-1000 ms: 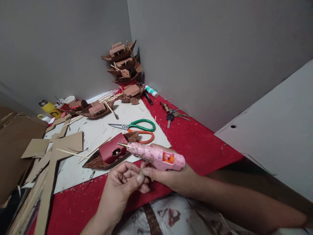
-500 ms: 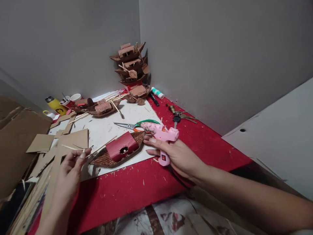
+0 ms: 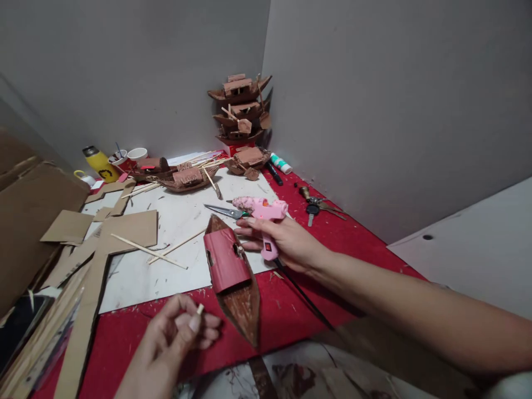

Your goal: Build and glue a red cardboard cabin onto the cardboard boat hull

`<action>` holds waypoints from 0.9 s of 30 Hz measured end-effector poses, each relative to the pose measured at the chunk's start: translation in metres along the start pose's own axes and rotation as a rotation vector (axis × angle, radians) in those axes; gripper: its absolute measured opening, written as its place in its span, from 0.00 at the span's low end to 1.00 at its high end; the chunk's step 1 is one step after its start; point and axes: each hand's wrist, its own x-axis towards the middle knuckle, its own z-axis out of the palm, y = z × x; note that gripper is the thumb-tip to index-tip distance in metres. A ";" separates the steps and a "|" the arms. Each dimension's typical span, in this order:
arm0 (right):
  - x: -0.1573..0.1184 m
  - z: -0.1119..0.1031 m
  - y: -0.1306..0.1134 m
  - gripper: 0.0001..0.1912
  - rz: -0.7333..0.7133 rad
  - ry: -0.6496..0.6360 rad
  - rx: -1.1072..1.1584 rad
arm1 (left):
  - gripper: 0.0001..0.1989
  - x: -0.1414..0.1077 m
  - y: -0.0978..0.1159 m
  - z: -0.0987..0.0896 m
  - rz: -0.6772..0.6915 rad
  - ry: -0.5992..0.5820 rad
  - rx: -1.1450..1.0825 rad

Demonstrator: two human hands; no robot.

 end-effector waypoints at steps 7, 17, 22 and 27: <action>0.006 -0.001 -0.003 0.03 0.071 -0.003 -0.047 | 0.14 -0.005 0.002 -0.007 0.147 0.163 0.139; -0.051 -0.041 0.008 0.20 -0.012 0.009 -0.311 | 0.07 0.024 0.040 -0.015 0.612 0.296 0.970; -0.070 -0.039 0.013 0.27 -0.003 0.013 -0.493 | 0.08 0.035 0.040 -0.008 0.657 0.254 1.195; -0.079 -0.031 0.025 0.27 0.028 0.035 -0.537 | 0.08 0.046 0.044 -0.013 0.646 0.256 1.055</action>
